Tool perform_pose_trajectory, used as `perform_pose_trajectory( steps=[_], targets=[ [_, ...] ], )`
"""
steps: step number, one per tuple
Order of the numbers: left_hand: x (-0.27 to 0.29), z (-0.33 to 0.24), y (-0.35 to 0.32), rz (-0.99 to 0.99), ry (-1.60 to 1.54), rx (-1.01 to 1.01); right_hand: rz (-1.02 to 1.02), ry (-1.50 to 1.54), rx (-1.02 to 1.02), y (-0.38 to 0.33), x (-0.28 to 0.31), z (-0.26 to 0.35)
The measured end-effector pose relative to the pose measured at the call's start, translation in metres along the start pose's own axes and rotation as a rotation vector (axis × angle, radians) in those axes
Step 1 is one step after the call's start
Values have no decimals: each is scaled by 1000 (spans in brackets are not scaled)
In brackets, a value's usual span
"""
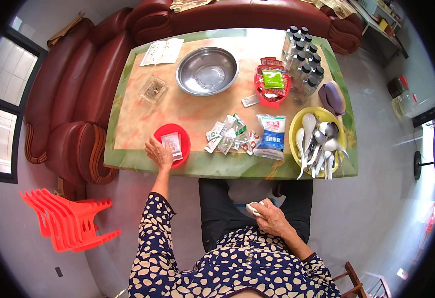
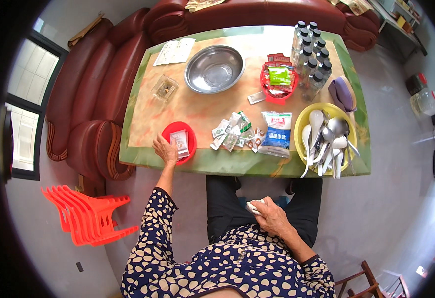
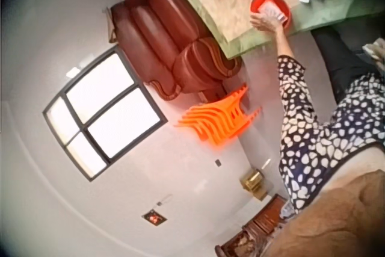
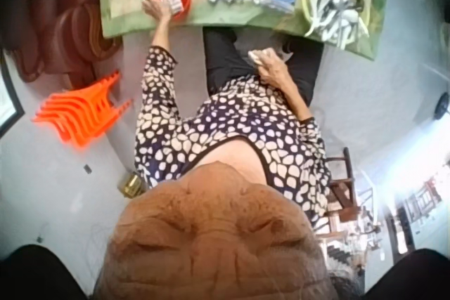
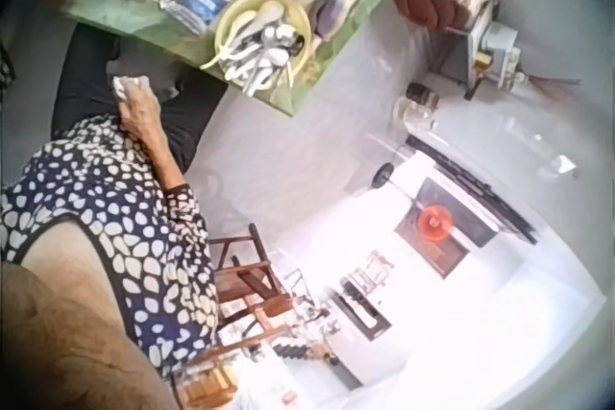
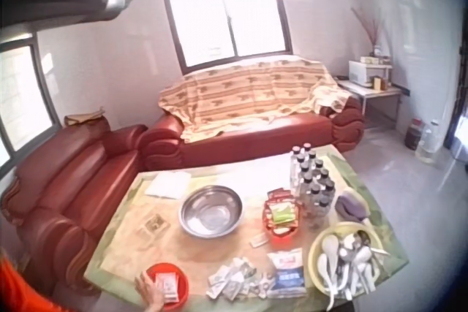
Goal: The person sits at a table and repeatedly wipes small, sealed packets with a white cloth. They pick up individual packets from the table surface, rub them with the cloth, and place them into a red bowl. The process is repetitive and involves handling multiple packets one at a time.
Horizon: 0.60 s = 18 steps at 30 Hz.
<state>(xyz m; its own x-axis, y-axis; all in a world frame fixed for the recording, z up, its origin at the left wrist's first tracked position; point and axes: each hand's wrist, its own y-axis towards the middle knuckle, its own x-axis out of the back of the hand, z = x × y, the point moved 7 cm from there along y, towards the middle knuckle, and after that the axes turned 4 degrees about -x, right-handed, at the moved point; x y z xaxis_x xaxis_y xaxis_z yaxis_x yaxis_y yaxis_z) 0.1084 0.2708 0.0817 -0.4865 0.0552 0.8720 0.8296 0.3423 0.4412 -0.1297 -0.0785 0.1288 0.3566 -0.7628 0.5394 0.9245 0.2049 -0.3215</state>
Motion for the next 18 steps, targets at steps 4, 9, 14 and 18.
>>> perform_pose_trajectory(
  steps=[4,9,14,18],
  targets=[
    [-5,-71,-17,133,-368,-374,40,-7,-20,5,-4,0],
    [-39,-159,-84,487,-712,-409,3,-6,-21,5,5,-7],
    [-56,-217,-95,411,-618,-633,-23,36,-68,-2,16,-18],
    [-76,-240,-95,504,-449,-653,-43,60,-41,-4,23,-22]
  ],
)
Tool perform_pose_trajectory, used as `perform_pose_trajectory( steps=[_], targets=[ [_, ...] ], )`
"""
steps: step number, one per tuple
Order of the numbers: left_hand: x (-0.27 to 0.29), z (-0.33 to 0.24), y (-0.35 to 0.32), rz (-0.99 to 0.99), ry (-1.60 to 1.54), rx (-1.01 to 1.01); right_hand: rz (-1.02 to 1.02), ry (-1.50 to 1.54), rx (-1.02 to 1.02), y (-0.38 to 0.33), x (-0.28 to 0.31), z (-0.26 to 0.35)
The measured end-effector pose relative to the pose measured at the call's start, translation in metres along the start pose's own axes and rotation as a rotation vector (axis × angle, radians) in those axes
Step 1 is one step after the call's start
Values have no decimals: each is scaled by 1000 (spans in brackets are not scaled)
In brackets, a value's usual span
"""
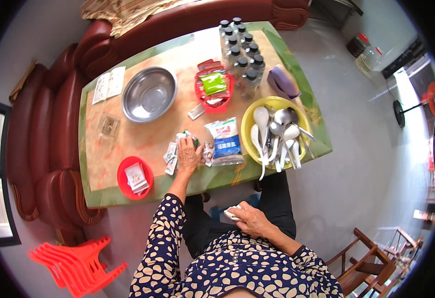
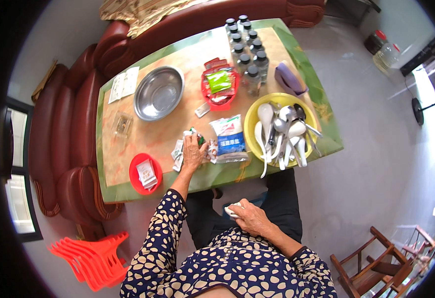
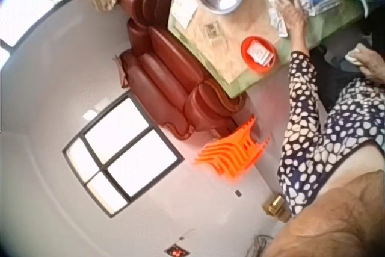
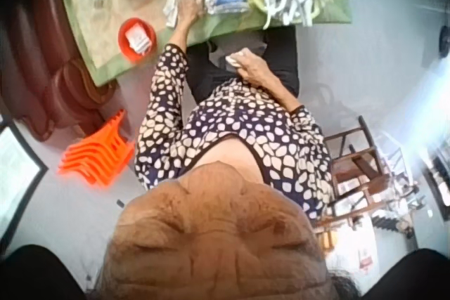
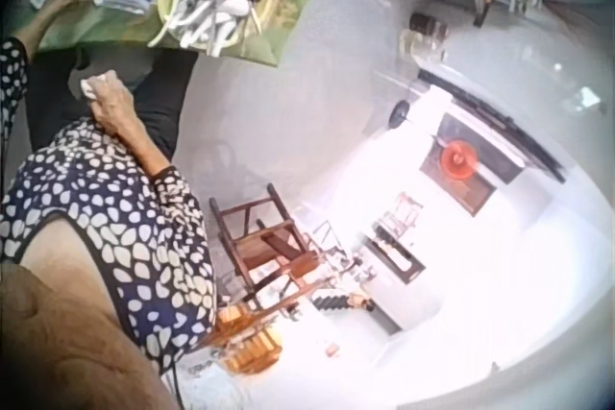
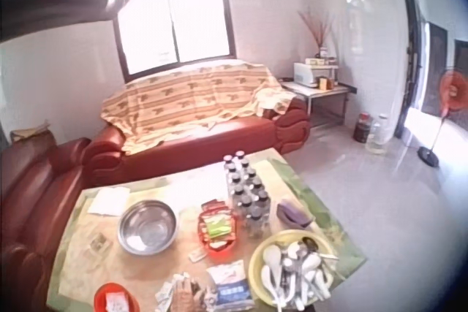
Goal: The person sits at a table and repeatedly wipes small, sealed packets with a white cloth. They pick up individual packets from the table surface, rub them with the cloth, and place them into a red bowl. The process is repetitive and involves handling multiple packets one at a time.
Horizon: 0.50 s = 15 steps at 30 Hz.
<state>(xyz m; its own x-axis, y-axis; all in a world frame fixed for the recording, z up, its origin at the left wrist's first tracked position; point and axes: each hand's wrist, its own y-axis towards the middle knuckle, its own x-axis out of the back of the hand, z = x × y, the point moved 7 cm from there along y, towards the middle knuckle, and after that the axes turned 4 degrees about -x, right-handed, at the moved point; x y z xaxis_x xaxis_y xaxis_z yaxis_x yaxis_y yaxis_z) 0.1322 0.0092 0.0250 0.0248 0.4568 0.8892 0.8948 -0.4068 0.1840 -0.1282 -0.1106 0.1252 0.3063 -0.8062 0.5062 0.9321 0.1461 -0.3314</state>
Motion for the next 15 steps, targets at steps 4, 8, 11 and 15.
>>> perform_pose_trajectory(
  steps=[4,8,11,15],
  targets=[
    [-10,5,5,-34,145,-54,8,34,-55,-4,3,-10],
    [-10,4,11,-76,246,-113,10,62,-72,-3,4,-19],
    [-11,5,16,-23,141,-73,5,96,-72,-4,7,-20],
    [-18,11,16,14,241,-33,20,101,-86,-2,8,-21]
  ],
)
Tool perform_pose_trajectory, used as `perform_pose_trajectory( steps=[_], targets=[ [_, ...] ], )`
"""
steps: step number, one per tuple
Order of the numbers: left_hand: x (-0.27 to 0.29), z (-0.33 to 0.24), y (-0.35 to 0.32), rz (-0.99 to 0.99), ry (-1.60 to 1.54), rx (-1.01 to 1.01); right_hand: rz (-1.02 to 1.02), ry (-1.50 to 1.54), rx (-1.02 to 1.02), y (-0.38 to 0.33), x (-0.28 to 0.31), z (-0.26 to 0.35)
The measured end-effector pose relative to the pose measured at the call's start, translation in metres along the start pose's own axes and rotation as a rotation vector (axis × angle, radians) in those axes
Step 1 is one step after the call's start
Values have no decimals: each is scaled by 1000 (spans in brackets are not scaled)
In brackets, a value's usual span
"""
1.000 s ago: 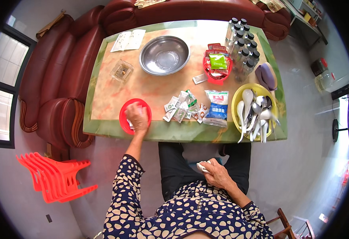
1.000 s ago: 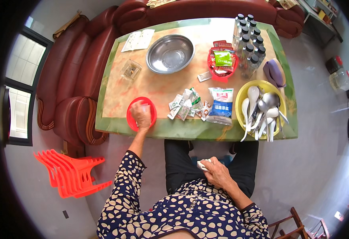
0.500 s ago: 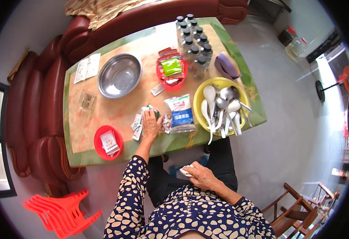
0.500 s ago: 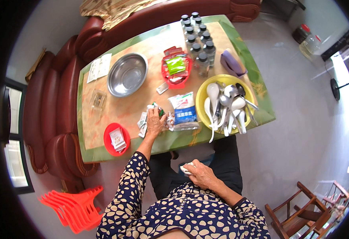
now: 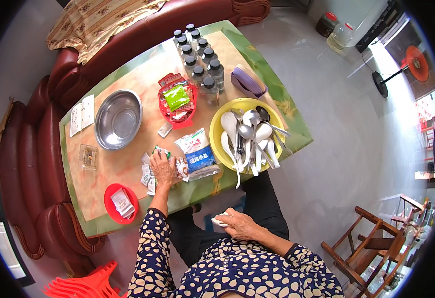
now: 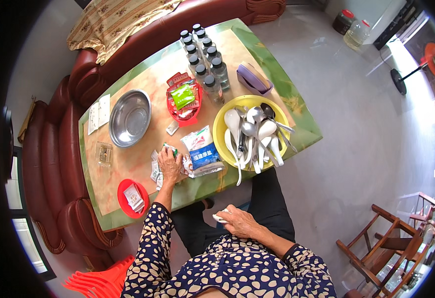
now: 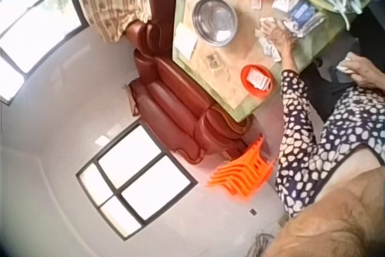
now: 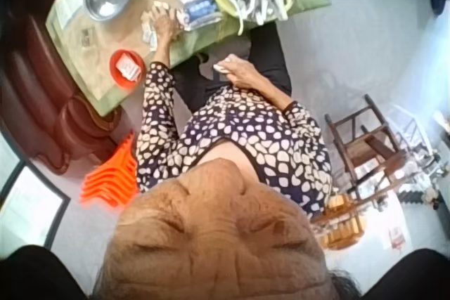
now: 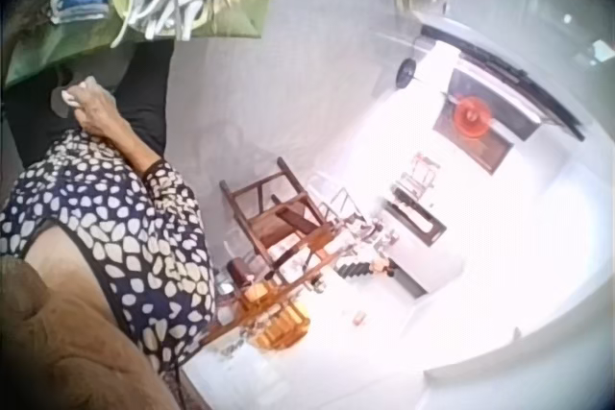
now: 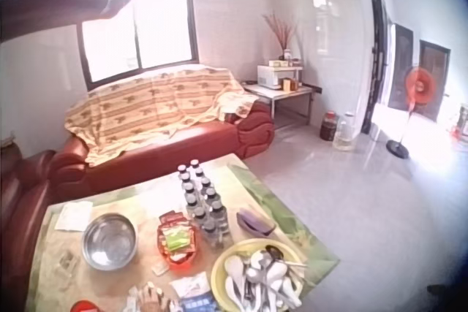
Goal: The person sits at a table and repeatedly wipes small, sealed packets with a white cloth. They pick up individual packets from the table surface, rub them with the cloth, and place them into a red bowl. The process is repetitive and involves handling multiple packets one at a time.
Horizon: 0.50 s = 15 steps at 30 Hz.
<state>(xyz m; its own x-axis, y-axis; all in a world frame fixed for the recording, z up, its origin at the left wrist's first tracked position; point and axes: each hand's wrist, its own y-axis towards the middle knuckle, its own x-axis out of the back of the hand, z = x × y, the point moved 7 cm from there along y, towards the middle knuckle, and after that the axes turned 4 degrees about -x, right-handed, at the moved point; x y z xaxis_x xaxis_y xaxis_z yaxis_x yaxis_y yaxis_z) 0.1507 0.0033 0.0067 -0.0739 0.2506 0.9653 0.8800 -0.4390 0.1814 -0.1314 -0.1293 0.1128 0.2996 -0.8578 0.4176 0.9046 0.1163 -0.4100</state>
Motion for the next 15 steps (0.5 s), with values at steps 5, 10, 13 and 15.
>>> perform_pose_trajectory(
  steps=[5,10,13,15],
  targets=[
    [-12,7,10,-52,21,-127,2,0,10,0,-1,-1],
    [1,5,17,-46,-97,-79,22,-2,-16,0,0,-2],
    [31,4,22,-272,-216,1,-3,3,-13,1,3,0],
    [44,24,23,-278,-449,256,-21,10,18,0,2,5]
  ],
)
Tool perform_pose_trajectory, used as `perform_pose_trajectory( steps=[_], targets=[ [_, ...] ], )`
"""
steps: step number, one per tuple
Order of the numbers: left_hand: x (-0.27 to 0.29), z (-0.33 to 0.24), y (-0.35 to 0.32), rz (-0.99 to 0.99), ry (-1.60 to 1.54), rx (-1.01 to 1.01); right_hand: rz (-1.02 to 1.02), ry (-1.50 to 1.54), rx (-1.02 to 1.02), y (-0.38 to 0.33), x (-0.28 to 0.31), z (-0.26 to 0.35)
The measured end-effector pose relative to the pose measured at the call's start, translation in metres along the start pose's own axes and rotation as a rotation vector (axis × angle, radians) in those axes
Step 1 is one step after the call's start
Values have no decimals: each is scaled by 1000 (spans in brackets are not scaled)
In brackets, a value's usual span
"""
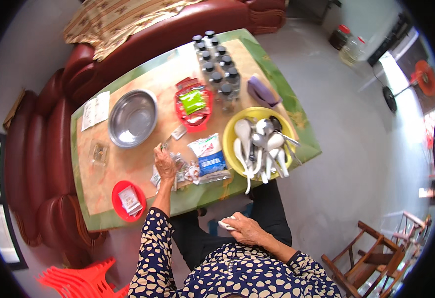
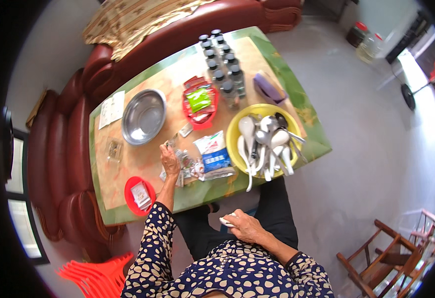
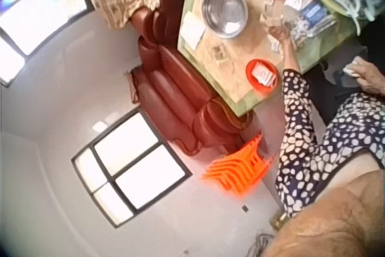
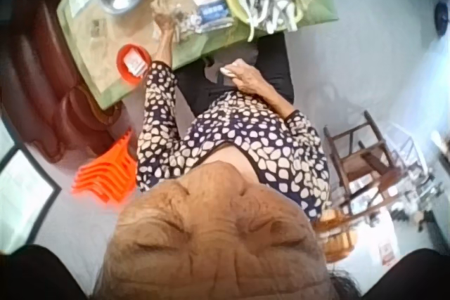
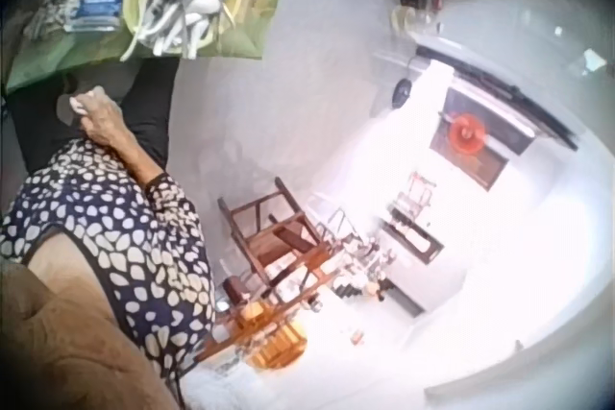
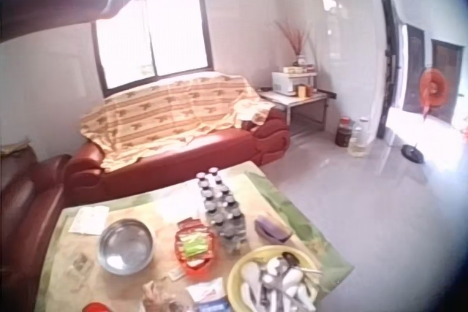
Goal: The person sits at a table and repeatedly wipes small, sealed packets with a white cloth. They pick up individual packets from the table surface, rub them with the cloth, and place them into a red bowl. The process is repetitive and involves handling multiple packets one at a time.
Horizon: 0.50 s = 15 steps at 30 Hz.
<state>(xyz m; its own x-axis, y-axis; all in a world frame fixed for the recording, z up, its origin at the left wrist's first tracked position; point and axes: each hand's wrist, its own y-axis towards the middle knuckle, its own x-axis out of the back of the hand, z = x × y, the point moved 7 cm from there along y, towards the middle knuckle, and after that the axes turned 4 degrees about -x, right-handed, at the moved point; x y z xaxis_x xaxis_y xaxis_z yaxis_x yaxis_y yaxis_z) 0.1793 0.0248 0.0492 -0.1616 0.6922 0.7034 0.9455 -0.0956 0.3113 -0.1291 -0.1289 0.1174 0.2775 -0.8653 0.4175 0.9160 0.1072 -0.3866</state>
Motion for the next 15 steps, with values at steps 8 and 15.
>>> perform_pose_trajectory(
  steps=[8,15],
  targets=[
    [35,-25,-72,-73,-1069,394,-400,186,287,15,52,42],
    [57,-117,-177,185,-1680,791,-521,-235,549,25,28,112]
  ],
)
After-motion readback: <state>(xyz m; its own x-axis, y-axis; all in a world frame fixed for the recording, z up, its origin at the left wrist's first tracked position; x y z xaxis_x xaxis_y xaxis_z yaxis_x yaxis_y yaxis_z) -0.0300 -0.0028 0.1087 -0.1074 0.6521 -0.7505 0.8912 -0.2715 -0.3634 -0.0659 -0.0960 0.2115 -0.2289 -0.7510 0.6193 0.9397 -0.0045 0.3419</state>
